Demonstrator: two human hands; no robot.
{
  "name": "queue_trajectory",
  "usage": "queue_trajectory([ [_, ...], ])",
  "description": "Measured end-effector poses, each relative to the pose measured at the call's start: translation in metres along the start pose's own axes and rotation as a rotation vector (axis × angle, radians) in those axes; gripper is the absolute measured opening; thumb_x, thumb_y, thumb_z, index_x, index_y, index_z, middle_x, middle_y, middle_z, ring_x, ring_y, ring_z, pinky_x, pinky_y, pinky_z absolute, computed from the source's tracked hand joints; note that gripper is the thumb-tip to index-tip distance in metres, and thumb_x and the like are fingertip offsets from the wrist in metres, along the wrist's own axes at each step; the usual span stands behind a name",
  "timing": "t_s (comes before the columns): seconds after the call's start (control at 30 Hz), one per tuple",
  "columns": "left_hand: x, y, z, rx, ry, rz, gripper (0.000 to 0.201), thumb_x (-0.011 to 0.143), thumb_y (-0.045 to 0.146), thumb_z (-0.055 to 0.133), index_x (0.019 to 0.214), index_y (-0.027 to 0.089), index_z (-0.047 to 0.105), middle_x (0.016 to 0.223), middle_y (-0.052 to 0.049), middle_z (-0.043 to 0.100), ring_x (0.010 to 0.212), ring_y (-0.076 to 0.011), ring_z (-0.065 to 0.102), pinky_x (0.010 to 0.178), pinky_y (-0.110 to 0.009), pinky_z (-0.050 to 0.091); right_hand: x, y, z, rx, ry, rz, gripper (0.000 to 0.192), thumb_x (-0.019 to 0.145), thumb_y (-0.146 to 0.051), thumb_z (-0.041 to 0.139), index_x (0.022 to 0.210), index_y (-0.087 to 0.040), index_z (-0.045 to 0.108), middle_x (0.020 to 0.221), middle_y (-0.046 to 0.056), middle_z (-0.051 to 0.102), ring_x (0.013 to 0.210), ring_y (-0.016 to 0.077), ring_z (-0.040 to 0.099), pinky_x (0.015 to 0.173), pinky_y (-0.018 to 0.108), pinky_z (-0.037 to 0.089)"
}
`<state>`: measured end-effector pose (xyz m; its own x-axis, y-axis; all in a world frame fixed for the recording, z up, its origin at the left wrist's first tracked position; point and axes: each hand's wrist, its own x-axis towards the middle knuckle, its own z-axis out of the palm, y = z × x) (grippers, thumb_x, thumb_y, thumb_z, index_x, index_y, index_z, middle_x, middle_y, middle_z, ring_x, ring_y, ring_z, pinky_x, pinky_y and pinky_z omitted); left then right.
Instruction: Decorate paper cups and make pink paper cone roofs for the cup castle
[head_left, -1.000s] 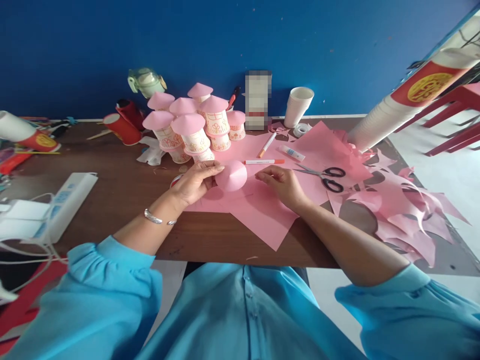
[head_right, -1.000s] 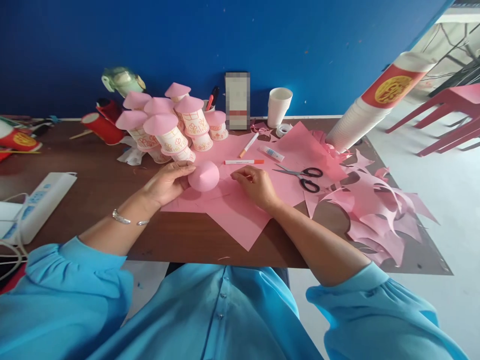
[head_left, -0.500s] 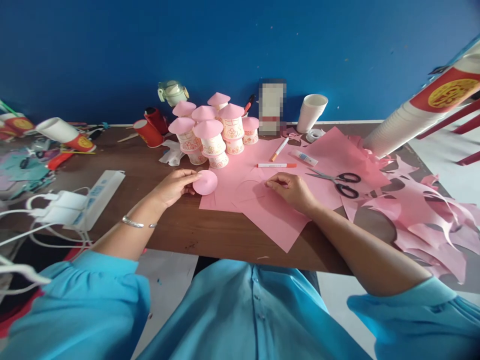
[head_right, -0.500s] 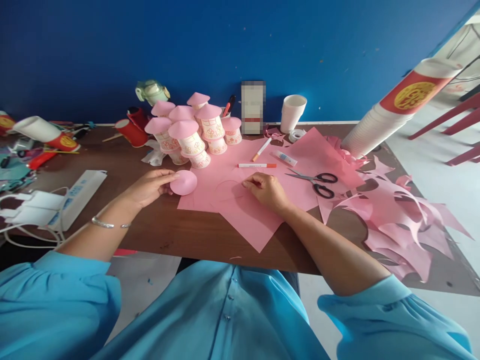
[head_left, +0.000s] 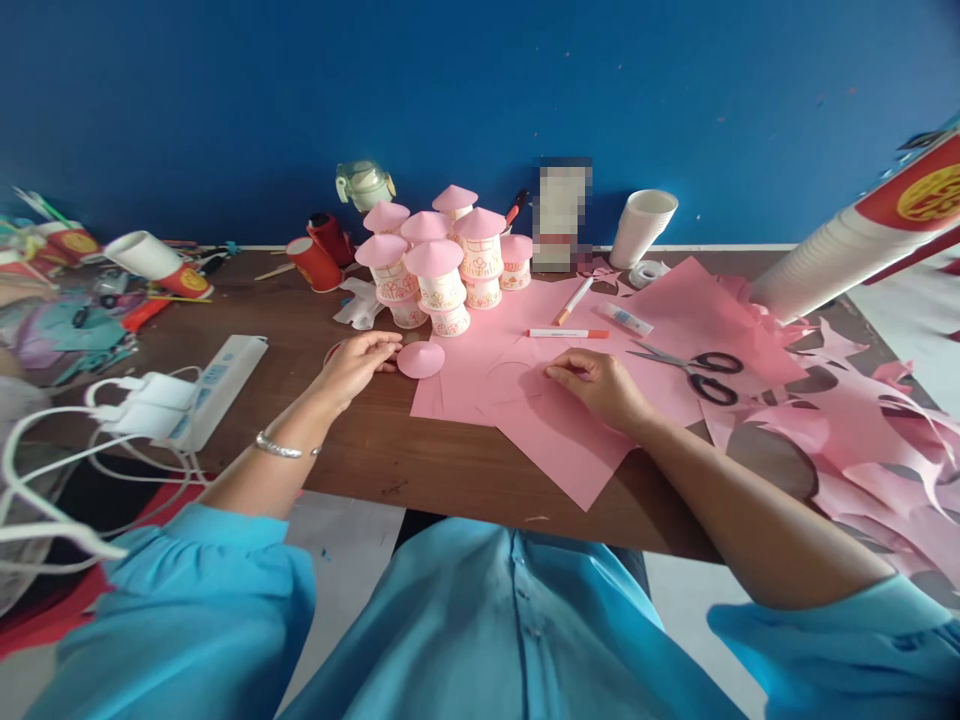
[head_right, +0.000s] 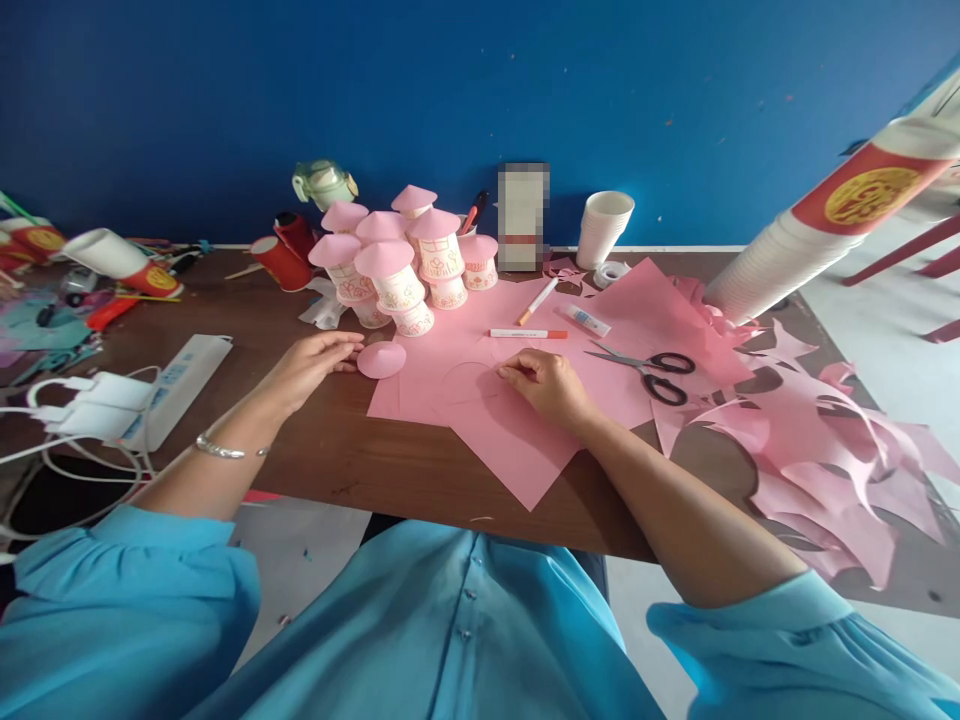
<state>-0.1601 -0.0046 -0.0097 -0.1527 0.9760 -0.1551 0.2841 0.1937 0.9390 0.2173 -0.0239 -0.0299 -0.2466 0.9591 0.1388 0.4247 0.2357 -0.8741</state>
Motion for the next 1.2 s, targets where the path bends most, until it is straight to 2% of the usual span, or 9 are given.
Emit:
queue_trajectory([
  [0.13,-0.012,0.003,-0.005,0.163,0.075,0.135,0.032,0.084,0.032,0.073,0.111,0.016,0.073,0.115,-0.011,0.076,0.101,-0.0212,0.072,0.091,-0.034,0.06,0.0,0.001,0.001,-0.019,0.007,-0.024,0.021,0.089,-0.039,0.067,0.084,-0.022,0.077,0.093,0.006,0.081,0.084,0.0227,0.072,0.078,0.036,0.054],
  [0.3,-0.043,0.019,0.006,0.502,0.097,0.459,0.024,0.091,0.031,0.065,0.111,0.022,0.074,0.118,-0.008,0.076,0.094,-0.0199,0.07,0.089,-0.031,0.057,0.004,-0.002,0.002,0.037,0.046,0.019,0.022,0.089,-0.04,0.069,0.089,-0.021,0.08,0.098,0.008,0.081,0.09,0.0228,0.073,0.084,0.038,0.056],
  [0.47,-0.068,0.039,0.058,0.545,-0.172,0.796,0.02,0.098,0.028,0.061,0.111,0.022,0.076,0.107,-0.009,0.077,0.096,-0.0221,0.072,0.096,-0.037,0.059,0.012,-0.023,-0.016,0.126,0.03,0.07,0.028,0.091,-0.037,0.071,0.107,-0.017,0.082,0.097,0.009,0.082,0.087,0.0226,0.074,0.082,0.039,0.059],
  [0.6,-0.068,0.041,0.106,0.567,-0.447,0.978,0.03,0.101,0.022,0.058,0.127,0.022,0.073,0.127,-0.011,0.076,0.121,-0.0257,0.071,0.106,-0.042,0.059,-0.004,-0.037,-0.035,-0.175,-0.038,-0.11,0.022,0.098,-0.03,0.065,0.106,-0.021,0.084,0.111,0.01,0.082,0.103,0.0261,0.076,0.091,0.041,0.061],
  [0.7,-0.057,0.031,0.127,0.573,-0.532,0.989,0.037,0.103,0.02,0.052,0.135,0.021,0.069,0.141,-0.012,0.071,0.134,-0.0268,0.066,0.116,-0.047,0.056,-0.032,-0.026,-0.035,-0.494,-0.054,-0.213,0.033,0.101,-0.027,0.064,0.131,-0.021,0.076,0.137,0.013,0.075,0.131,0.032,0.068,0.109,0.05,0.058],
  [0.83,-0.043,0.013,0.132,0.586,-0.53,0.96,0.043,0.103,0.02,0.051,0.143,0.02,0.064,0.149,-0.014,0.067,0.142,-0.0274,0.061,0.121,-0.051,0.053,-0.081,-0.004,-0.016,-0.72,-0.198,-0.266,0.061,0.102,-0.037,0.066,0.155,-0.01,0.055,0.165,0.021,0.048,0.157,0.0351,0.044,0.128,0.054,0.044],
  [0.97,-0.042,0.004,0.129,0.585,-0.503,0.964,0.045,0.102,0.02,0.054,0.147,0.02,0.061,0.15,-0.015,0.065,0.141,-0.0279,0.061,0.12,-0.052,0.054,-0.119,-0.013,-0.002,-0.621,-0.272,-0.404,0.081,0.102,-0.058,0.061,0.16,-0.004,0.045,0.164,0.026,0.047,0.157,0.0354,0.044,0.128,0.052,0.044],
  [1.07,-0.042,0.003,0.13,0.596,-0.499,0.981,0.042,0.103,0.02,0.053,0.144,0.02,0.062,0.148,-0.015,0.066,0.141,-0.0282,0.061,0.121,-0.052,0.053,-0.115,-0.026,-0.004,-0.32,-0.464,-0.606,0.063,0.107,-0.053,0.056,0.156,-0.013,0.053,0.157,0.017,0.06,0.152,0.0217,0.051,0.124,0.035,0.048],
  [1.2,-0.041,0.0,0.132,0.618,-0.488,0.994,0.04,0.104,0.022,0.05,0.141,0.018,0.064,0.147,-0.016,0.067,0.141,-0.0291,0.061,0.121,-0.052,0.052,-0.082,-0.02,-0.002,-0.571,-0.115,-0.305,0.072,0.104,-0.046,0.063,0.162,-0.008,0.043,0.168,0.026,0.042,0.162,0.0347,0.033,0.132,0.056,0.036],
])
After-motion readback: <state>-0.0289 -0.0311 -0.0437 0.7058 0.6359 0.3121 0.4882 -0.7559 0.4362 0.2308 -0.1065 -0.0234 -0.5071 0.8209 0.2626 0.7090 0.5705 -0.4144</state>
